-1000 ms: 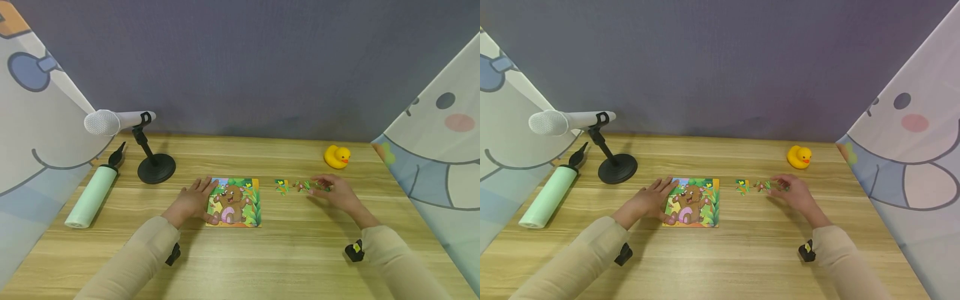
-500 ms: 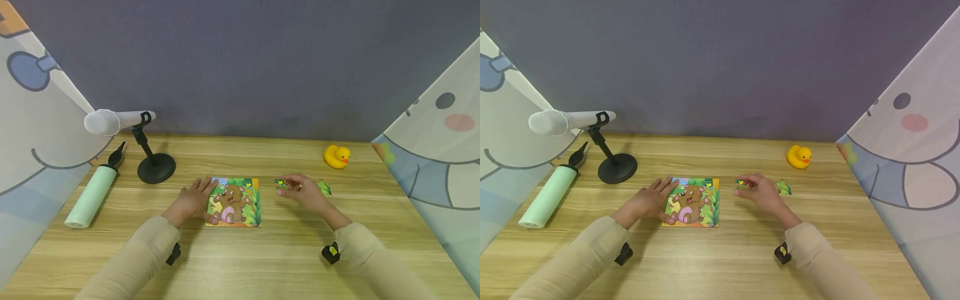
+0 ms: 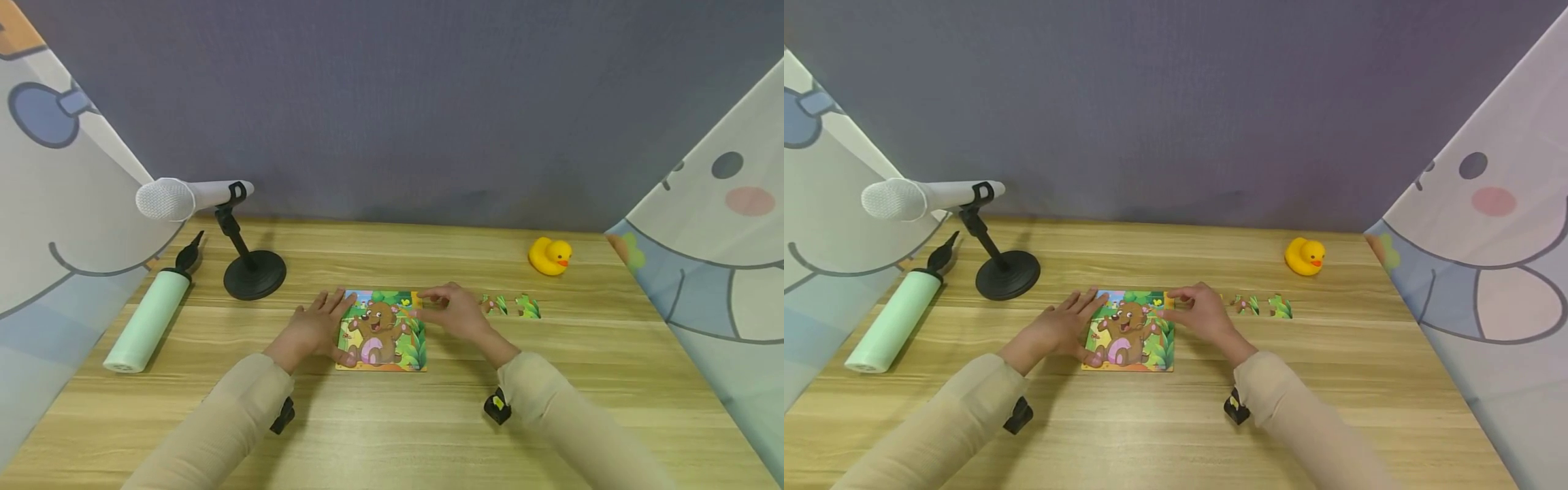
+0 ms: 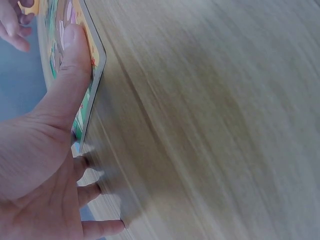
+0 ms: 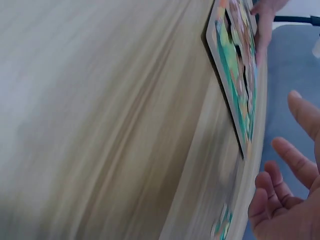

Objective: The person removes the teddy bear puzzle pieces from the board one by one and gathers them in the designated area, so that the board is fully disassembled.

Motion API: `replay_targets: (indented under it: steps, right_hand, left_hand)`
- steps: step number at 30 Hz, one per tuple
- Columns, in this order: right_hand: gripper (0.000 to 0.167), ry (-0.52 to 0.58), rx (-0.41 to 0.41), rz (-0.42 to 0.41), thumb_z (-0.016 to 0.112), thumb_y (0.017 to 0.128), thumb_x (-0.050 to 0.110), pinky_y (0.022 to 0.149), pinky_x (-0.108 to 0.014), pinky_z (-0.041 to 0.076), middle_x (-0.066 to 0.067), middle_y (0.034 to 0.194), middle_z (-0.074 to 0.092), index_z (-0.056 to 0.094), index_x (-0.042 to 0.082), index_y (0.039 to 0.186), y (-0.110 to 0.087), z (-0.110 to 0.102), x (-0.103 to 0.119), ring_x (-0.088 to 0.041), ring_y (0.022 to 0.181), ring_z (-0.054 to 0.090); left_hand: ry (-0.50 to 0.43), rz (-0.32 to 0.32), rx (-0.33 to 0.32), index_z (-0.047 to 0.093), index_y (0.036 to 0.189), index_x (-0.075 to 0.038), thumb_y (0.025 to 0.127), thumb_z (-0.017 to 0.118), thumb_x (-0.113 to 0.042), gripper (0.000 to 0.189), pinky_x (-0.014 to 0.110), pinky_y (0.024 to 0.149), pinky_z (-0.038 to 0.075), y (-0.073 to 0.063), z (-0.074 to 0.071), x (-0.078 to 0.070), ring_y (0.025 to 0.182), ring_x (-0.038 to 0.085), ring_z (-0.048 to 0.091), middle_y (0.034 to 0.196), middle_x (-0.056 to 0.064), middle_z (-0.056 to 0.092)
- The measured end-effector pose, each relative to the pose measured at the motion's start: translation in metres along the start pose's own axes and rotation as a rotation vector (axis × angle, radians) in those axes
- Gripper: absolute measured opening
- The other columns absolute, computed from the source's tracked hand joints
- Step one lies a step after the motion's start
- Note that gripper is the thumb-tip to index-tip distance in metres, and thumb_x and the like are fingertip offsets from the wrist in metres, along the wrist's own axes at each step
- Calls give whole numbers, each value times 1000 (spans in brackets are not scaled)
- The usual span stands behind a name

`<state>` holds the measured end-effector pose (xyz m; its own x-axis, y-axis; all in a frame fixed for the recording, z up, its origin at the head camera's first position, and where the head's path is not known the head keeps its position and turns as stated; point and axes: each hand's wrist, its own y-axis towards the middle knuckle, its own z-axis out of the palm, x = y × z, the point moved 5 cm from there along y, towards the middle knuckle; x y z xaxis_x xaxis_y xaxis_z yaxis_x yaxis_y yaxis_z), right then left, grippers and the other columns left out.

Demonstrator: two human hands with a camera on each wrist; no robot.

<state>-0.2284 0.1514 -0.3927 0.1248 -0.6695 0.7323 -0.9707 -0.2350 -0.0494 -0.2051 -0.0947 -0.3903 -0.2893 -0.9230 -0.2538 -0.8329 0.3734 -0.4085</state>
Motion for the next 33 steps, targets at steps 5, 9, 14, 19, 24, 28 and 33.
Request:
replay_targets:
  steps: [5,9,14,19,24,28,33]
  right_hand:
    - [42,-13,6,30,83,87,29,78,-37,47,-8,104,61,74,8,123,7,14,13,-21,90,53]
    - [43,-93,7,55,84,86,33,68,-32,42,-6,93,56,74,8,121,12,24,20,-19,81,49]
    - [46,-216,11,52,84,85,39,59,-29,37,-5,86,52,76,9,119,16,33,26,-18,72,45]
    - [44,-353,-17,27,84,83,45,64,-33,50,-5,98,62,77,12,112,17,38,32,-18,78,56]
    - [42,-357,-18,16,86,82,42,78,-40,54,-7,103,63,76,10,106,18,41,35,-22,88,62]
    - [42,-333,-16,25,87,82,39,84,-41,50,-7,103,61,72,9,107,19,42,34,-23,93,60]
    - [55,-329,17,-3,86,83,36,92,-45,44,-9,115,56,68,11,129,22,42,35,-29,106,54]
  left_hand:
    - [5,6,-3,16,163,-6,74,86,-53,123,74,111,22,-1,0,0,152,47,12,168,21,8]
    - [12,10,-6,16,163,-7,73,86,-54,124,74,111,23,-1,0,0,152,47,12,169,21,8]
    - [25,8,-10,16,163,-7,73,86,-55,124,74,111,24,-2,-1,1,152,47,14,168,21,9]
    - [19,12,-16,16,163,-7,73,86,-56,124,74,111,24,-3,-2,1,152,47,13,168,22,9]
    - [11,14,-17,16,163,-7,74,86,-55,124,74,111,23,-3,-2,1,152,47,12,168,22,8]
    - [11,16,-18,16,163,-6,74,86,-55,123,74,111,23,-2,-1,2,152,47,12,168,22,8]
    - [15,9,-10,16,163,-7,74,86,-55,124,74,111,23,-2,-1,2,152,47,12,168,22,8]
